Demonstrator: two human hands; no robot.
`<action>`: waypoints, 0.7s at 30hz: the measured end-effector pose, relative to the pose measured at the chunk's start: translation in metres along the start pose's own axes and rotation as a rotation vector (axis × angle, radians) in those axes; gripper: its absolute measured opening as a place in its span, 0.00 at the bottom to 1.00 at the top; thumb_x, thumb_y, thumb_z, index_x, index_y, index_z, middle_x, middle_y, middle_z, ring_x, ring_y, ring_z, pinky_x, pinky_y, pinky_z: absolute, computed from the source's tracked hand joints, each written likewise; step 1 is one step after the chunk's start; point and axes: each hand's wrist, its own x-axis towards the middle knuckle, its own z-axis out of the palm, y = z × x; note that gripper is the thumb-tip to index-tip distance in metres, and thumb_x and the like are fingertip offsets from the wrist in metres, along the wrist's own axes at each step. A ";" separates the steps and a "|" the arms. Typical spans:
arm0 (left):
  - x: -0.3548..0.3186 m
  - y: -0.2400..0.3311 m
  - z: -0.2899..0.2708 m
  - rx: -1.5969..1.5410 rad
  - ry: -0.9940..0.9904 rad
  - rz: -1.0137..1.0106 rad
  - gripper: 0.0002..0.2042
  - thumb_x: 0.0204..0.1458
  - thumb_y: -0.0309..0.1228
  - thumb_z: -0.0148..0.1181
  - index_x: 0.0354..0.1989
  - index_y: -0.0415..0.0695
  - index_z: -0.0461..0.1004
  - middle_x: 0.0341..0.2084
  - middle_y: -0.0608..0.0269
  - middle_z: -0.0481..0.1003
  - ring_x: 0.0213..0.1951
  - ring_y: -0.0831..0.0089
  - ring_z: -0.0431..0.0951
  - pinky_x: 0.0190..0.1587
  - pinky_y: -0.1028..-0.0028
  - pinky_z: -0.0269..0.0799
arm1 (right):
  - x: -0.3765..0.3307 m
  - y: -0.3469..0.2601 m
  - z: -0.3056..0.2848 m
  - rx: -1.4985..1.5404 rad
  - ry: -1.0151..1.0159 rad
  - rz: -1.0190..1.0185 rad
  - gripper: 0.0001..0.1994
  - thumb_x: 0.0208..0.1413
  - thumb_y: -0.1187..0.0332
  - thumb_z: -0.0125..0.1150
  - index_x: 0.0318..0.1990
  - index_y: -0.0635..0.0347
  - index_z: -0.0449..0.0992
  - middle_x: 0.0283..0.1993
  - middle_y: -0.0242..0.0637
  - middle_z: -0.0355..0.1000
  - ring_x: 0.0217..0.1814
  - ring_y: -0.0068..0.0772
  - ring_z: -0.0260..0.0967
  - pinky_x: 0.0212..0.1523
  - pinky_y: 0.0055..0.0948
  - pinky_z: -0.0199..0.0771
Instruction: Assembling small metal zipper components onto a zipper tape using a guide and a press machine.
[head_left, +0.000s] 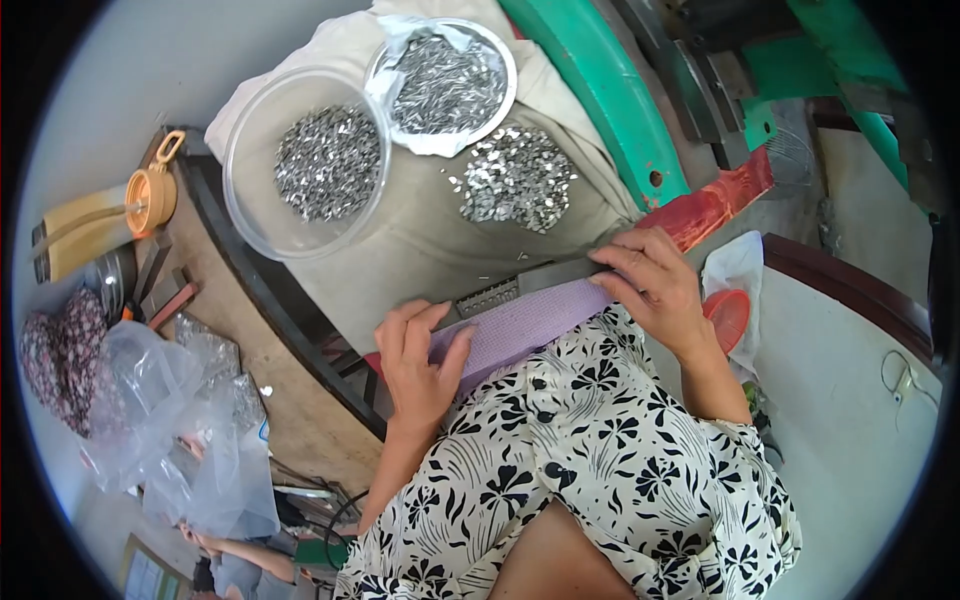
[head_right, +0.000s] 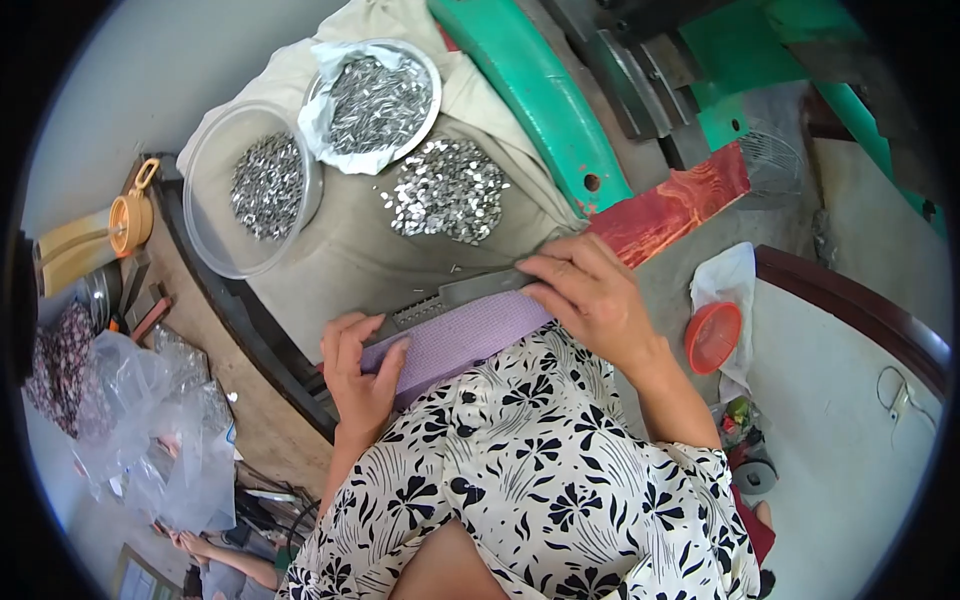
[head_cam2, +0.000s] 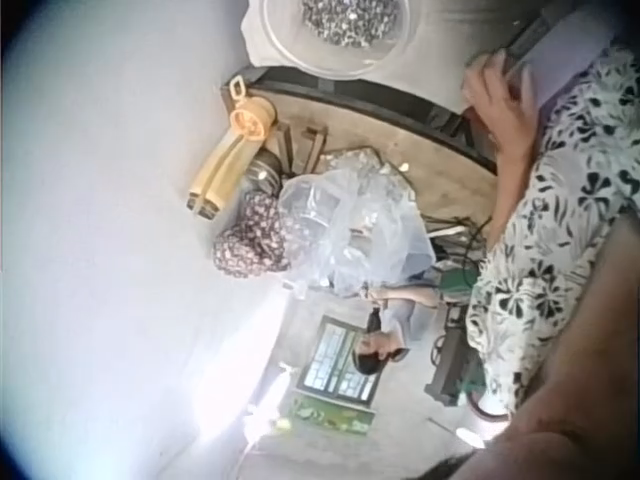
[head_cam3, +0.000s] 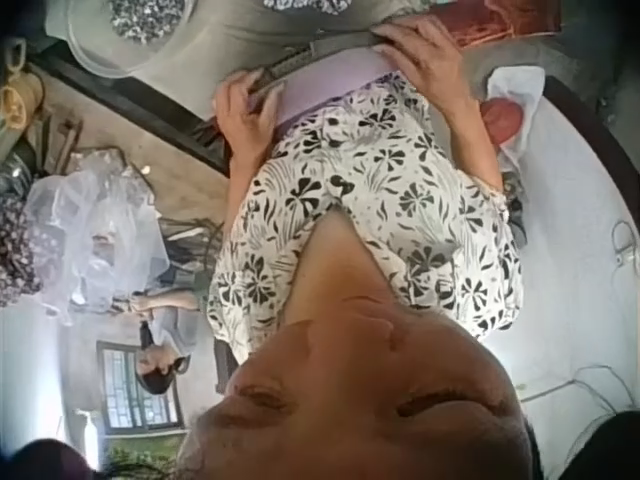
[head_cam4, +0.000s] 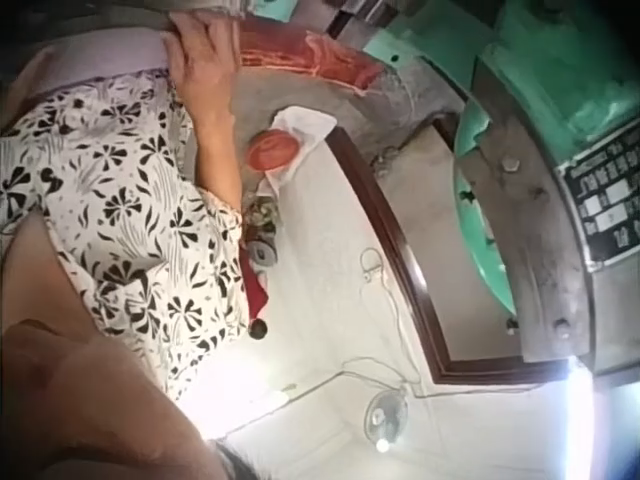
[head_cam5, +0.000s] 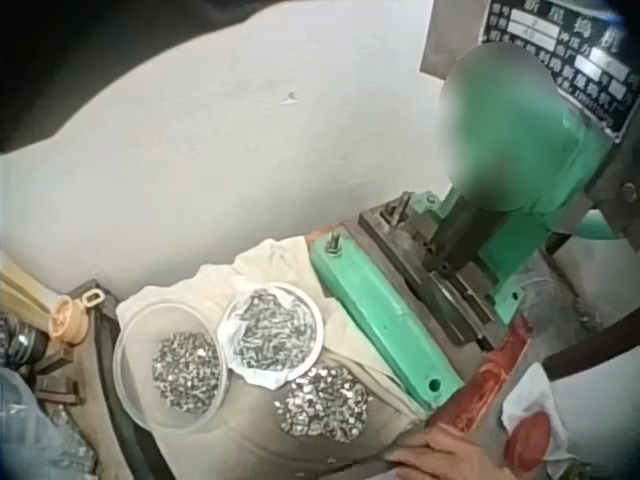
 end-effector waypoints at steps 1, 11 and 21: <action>-0.001 0.003 -0.002 0.012 0.004 -0.009 0.18 0.43 0.26 0.73 0.45 0.43 0.76 0.42 0.55 0.74 0.43 0.58 0.74 0.48 0.65 0.66 | 0.002 -0.006 0.003 0.000 -0.033 0.003 0.14 0.46 0.73 0.72 0.43 0.59 0.81 0.41 0.35 0.73 0.42 0.38 0.73 0.40 0.32 0.75; 0.002 0.013 0.001 -0.119 0.058 -0.178 0.05 0.56 0.26 0.62 0.35 0.38 0.73 0.44 0.51 0.72 0.45 0.57 0.72 0.50 0.65 0.67 | 0.018 -0.024 0.031 0.021 -0.109 -0.131 0.15 0.44 0.74 0.72 0.43 0.58 0.81 0.41 0.35 0.72 0.40 0.38 0.72 0.38 0.33 0.75; 0.009 0.021 0.002 -0.017 0.015 -0.232 0.05 0.53 0.27 0.65 0.32 0.40 0.76 0.45 0.55 0.71 0.44 0.58 0.71 0.49 0.65 0.63 | 0.025 -0.027 0.036 0.024 -0.172 -0.136 0.16 0.44 0.75 0.72 0.43 0.59 0.80 0.41 0.35 0.72 0.41 0.39 0.71 0.37 0.34 0.75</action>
